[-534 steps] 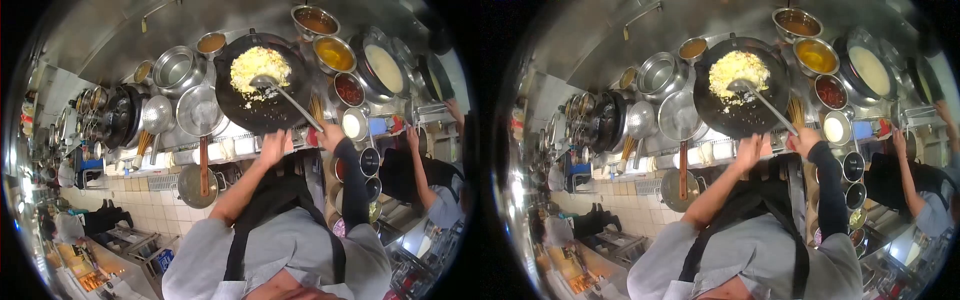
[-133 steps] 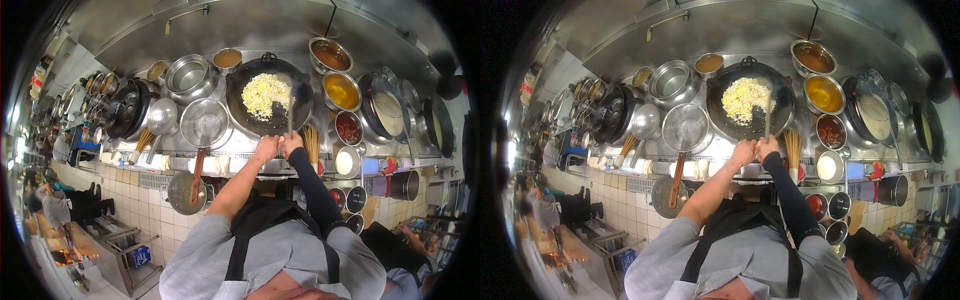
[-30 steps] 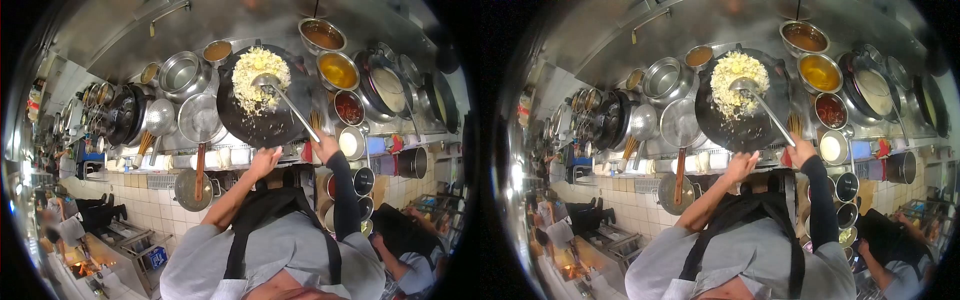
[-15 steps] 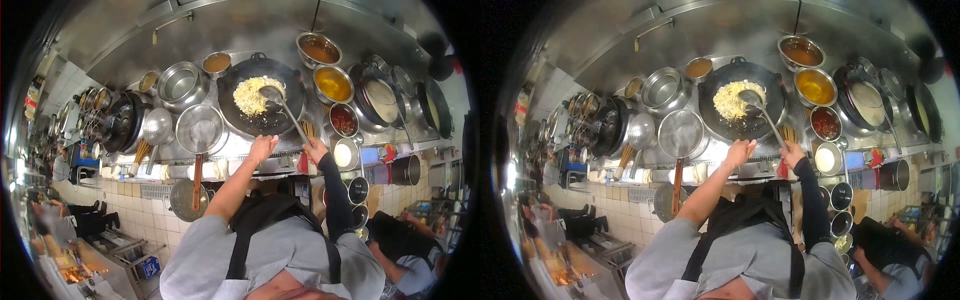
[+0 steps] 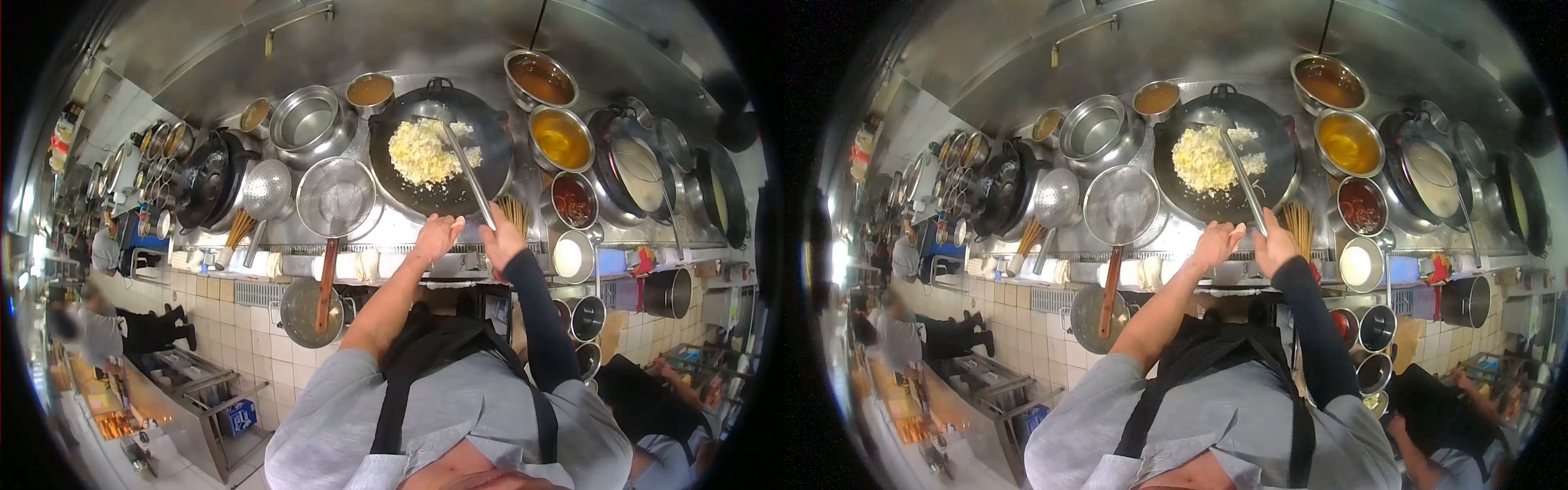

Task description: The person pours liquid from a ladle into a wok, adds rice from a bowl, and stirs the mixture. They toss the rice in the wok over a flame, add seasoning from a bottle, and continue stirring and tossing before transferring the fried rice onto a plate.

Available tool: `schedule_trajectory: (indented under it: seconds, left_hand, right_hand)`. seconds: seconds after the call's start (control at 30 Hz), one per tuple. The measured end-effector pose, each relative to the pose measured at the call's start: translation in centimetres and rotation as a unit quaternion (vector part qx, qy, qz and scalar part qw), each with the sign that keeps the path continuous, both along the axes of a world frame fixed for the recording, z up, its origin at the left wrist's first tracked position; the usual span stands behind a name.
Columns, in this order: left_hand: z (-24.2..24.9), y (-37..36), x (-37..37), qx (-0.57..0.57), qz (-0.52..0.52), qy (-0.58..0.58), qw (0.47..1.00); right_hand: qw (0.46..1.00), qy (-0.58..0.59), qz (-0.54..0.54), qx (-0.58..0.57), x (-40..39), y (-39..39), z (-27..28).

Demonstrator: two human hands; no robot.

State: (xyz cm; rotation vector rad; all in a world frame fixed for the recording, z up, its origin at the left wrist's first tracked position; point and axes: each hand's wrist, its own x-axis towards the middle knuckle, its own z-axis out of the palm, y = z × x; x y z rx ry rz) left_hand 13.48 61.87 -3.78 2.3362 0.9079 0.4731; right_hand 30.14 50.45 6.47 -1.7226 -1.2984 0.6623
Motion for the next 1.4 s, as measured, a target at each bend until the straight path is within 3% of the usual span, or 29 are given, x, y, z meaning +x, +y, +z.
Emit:
schedule_trajectory:
  seconds: [0.03,0.07,0.1,0.2,0.23,0.3,0.33,0.43,0.53,0.57,0.63,0.67,0.7,0.73,0.8,0.83,0.9,0.93,1.0,1.07,1.17,1.27,1.33,1.37,1.4]
  left_hand:
    - [-0.2,0.0,0.1,-0.016,0.007,0.005,1.000]
    - [-0.4,0.0,0.2,-0.016,0.011,0.004,1.000]
    - [-0.5,0.0,0.4,-0.016,0.015,0.005,1.000]
    - [0.6,-0.2,0.5,-0.028,0.019,0.028,0.999]
    - [1.1,-0.4,0.6,-0.034,0.020,0.040,0.998]
    - [0.4,0.0,0.9,-0.019,0.016,0.040,0.999]
    - [0.1,-0.3,0.6,-0.015,0.011,0.043,0.999]
    - [0.8,-0.7,1.2,-0.021,0.034,0.050,0.998]
    - [0.9,-0.9,1.3,-0.014,0.044,0.057,0.997]
    - [0.9,-0.8,1.4,-0.035,0.038,0.054,0.997]
    - [0.1,-0.8,1.0,-0.010,0.032,0.053,0.998]
    - [-0.2,-0.7,1.1,0.004,0.026,0.050,0.998]
    - [-0.1,-0.5,1.4,-0.001,0.033,0.049,0.998]
    - [0.2,-0.7,1.5,-0.008,0.041,0.050,0.998]
    - [0.1,-1.8,1.2,-0.019,0.052,0.056,0.997]
    - [0.2,-1.5,1.3,-0.016,0.052,0.060,0.997]
    - [-0.2,-1.1,1.4,-0.001,0.054,0.045,0.998]
    - [0.2,-1.3,1.0,-0.012,0.052,0.049,0.997]
    - [1.7,-1.3,1.3,-0.036,0.047,0.049,0.997]
    - [1.7,-0.7,1.5,-0.019,0.038,0.032,0.999]
    - [0.6,-1.6,0.7,-0.016,0.037,0.021,0.999]
    - [0.2,-0.8,0.6,-0.029,0.040,0.000,0.999]
    - [-0.2,-0.5,0.3,-0.040,0.037,-0.014,0.998]
    - [0.2,-0.7,0.3,-0.021,0.052,-0.015,0.998]
    - [1.0,-0.2,0.2,-0.029,0.045,-0.002,0.999]
  right_hand:
    - [0.999,0.042,0.001,-0.003,0.0,-1.3,0.6]
    - [0.966,0.240,-0.003,-0.097,-0.5,-2.6,4.8]
    - [0.885,0.427,-0.007,-0.187,-0.6,-3.3,7.0]
    - [0.706,0.672,0.024,-0.223,3.3,-0.4,-3.6]
    - [0.668,0.709,0.026,-0.224,3.8,1.0,-6.5]
    - [0.857,0.465,-0.013,-0.224,1.3,2.0,-2.5]
    - [0.920,0.326,-0.025,-0.217,0.2,1.5,-0.8]
    - [0.859,0.456,0.026,-0.232,1.9,0.1,1.0]
    - [0.658,0.707,0.063,-0.252,5.1,3.1,-7.6]
    - [0.720,0.643,0.046,-0.256,4.3,3.3,-7.7]
    - [0.890,0.394,0.040,-0.224,1.5,2.2,-5.5]
    - [0.947,0.252,0.032,-0.198,0.8,1.3,-3.5]
    - [0.891,0.397,0.026,-0.221,1.2,0.4,-0.4]
    - [0.821,0.517,0.054,-0.237,2.3,1.0,-1.5]
    - [0.630,0.725,0.100,-0.262,4.4,2.1,-6.0]
    - [0.626,0.735,0.054,-0.256,3.4,2.5,-6.3]
    - [0.829,0.527,0.035,-0.185,1.2,0.5,-4.3]
    - [0.902,0.406,0.021,-0.144,0.1,-1.3,-2.1]
    - [0.810,0.531,0.028,-0.247,2.1,-4.3,0.5]
    - [0.683,0.665,0.017,-0.301,4.6,-4.9,-1.0]
    - [0.784,0.566,-0.062,-0.247,2.1,-3.9,-4.6]
    - [0.872,0.414,-0.055,-0.256,2.8,-5.9,-0.1]
    - [0.871,0.413,-0.052,-0.260,7.2,-3.2,-4.0]
    - [0.837,0.482,-0.075,-0.247,7.0,-1.0,-3.2]
    - [0.879,0.404,-0.007,-0.254,7.5,1.5,-6.0]
